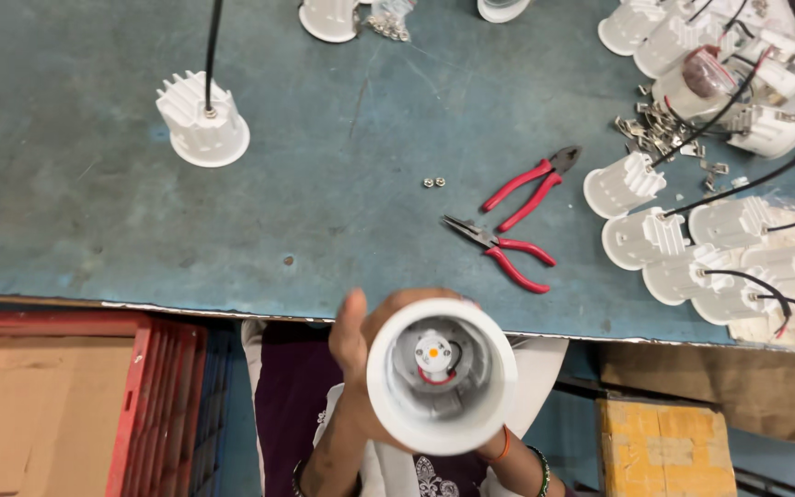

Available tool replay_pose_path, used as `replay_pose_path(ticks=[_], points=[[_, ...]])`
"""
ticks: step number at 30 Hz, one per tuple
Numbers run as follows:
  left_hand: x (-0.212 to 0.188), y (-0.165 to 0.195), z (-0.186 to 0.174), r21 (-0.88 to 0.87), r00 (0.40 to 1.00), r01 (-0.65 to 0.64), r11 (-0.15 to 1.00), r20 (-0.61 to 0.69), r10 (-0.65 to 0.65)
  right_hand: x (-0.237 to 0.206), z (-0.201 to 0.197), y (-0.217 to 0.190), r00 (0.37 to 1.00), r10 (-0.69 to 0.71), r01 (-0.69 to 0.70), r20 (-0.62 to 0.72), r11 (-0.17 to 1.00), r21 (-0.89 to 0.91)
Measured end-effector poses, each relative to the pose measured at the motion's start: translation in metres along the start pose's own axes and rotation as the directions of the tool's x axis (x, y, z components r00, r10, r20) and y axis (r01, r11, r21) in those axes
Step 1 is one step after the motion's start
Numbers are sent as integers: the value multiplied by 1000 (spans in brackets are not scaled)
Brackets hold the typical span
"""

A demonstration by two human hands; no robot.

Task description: The person assembles white plastic light fixtures by inserting wires into the sockets and securing them with pliers. They handle multiple fixtures one at a time, using pliers to tighten connections and place completed units on the table.

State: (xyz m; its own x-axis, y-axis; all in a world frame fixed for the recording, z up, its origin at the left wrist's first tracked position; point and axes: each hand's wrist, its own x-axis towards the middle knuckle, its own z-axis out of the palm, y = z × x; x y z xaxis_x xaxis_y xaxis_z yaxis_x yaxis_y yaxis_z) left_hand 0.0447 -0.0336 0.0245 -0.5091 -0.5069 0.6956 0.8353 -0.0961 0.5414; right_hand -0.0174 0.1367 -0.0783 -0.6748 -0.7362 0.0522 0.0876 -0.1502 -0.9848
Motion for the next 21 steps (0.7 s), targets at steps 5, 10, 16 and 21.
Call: replay_pose_path(ticks=[5, 10, 16, 21], points=[[-6, -3, 0, -19, 997, -4, 1000, 77, 6, -17, -27, 23, 997, 53, -58, 56, 995, 86], [-5, -3, 0, -28, 995, -6, 1000, 101, 9, -25, -36, 25, 995, 69, -76, 72, 992, 103], [-1, -3, 2, -8, 994, 9, 1000, 112, -8, -28, -39, 24, 993, 75, -84, 90, 991, 108], [2, -3, 1, 63, 991, -5, 998, 133, -4, -30, -41, 24, 993, 74, -84, 94, 991, 103]])
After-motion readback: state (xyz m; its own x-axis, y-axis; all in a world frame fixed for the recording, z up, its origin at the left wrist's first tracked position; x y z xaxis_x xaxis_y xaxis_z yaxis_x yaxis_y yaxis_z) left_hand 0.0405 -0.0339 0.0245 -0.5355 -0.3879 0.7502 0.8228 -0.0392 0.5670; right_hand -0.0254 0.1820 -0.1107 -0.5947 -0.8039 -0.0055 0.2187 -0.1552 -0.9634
